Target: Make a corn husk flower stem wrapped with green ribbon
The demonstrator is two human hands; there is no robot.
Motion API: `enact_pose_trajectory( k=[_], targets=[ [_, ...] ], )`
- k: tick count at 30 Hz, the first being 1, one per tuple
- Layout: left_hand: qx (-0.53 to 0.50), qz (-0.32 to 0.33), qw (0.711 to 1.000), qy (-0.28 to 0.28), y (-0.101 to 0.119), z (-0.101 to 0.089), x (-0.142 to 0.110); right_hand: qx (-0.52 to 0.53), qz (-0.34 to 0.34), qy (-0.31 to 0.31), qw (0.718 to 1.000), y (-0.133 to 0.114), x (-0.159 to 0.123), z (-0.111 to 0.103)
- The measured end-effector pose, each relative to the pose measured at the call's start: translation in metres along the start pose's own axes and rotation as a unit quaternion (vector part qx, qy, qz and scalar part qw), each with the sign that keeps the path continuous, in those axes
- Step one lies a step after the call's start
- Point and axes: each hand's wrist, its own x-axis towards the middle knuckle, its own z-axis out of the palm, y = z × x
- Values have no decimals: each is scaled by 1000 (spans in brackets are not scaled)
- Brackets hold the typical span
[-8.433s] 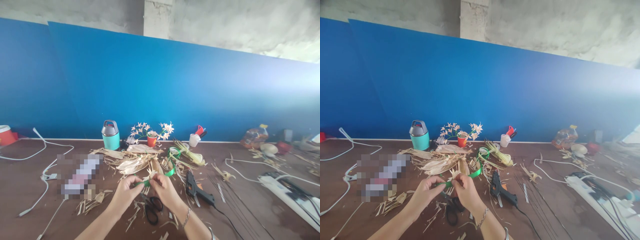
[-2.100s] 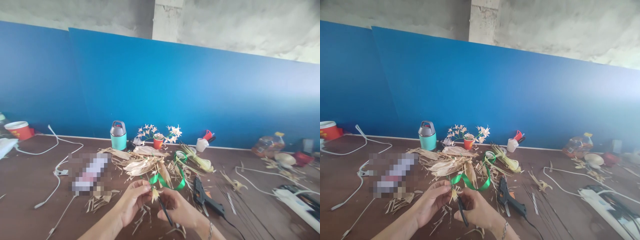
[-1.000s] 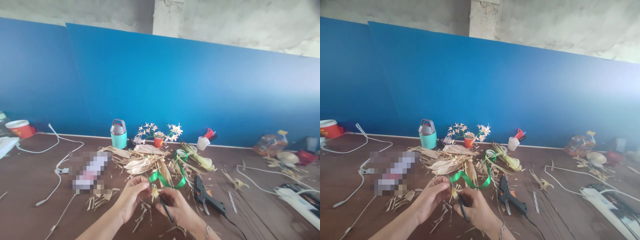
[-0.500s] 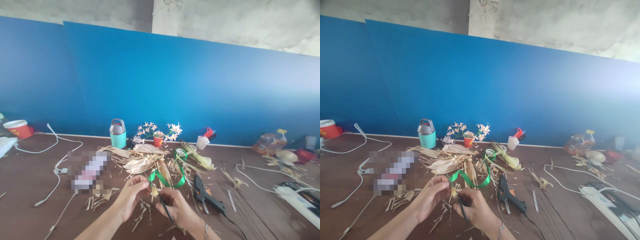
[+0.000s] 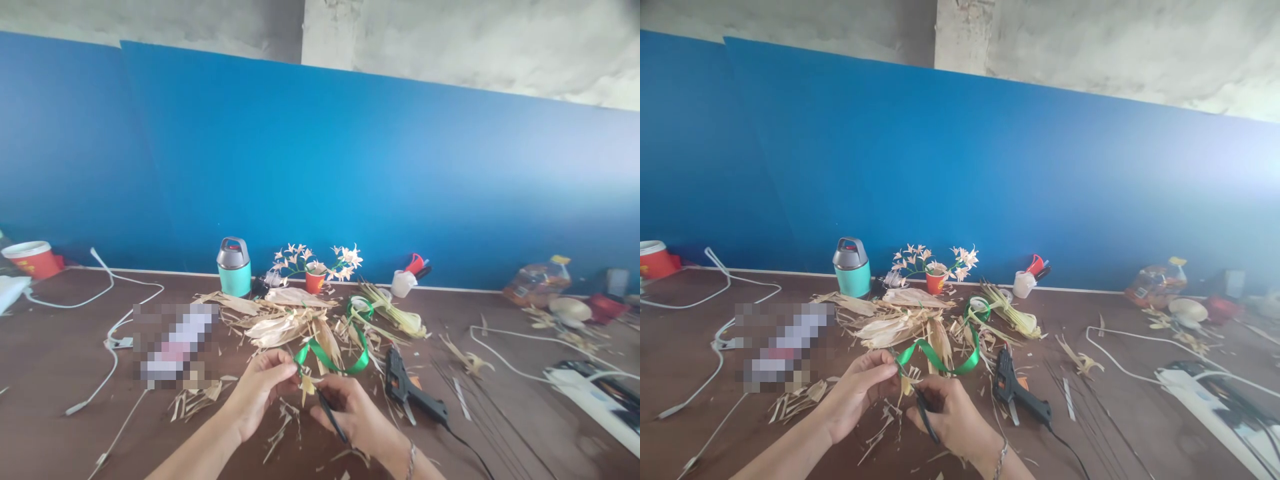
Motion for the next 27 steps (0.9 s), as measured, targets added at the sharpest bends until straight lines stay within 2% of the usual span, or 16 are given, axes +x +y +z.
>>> enact_pose_trajectory(
  k=[7,13,22,27],
  targets=[
    [-6,-6,1000,-8,-1,-1,-1,-27,-10,-3,1000,8,2,-3],
    [-10,-10,1000,-15,-1,0,0,-92,-33,24,995,8,2,-2],
    [0,-15,1000,-13,0,1,0,-50,-40,-5,998,6,2,-2],
    [6,-17,1000,-12,0,1,0,-95,-32,14,995,3,0,-5]
  ],
)
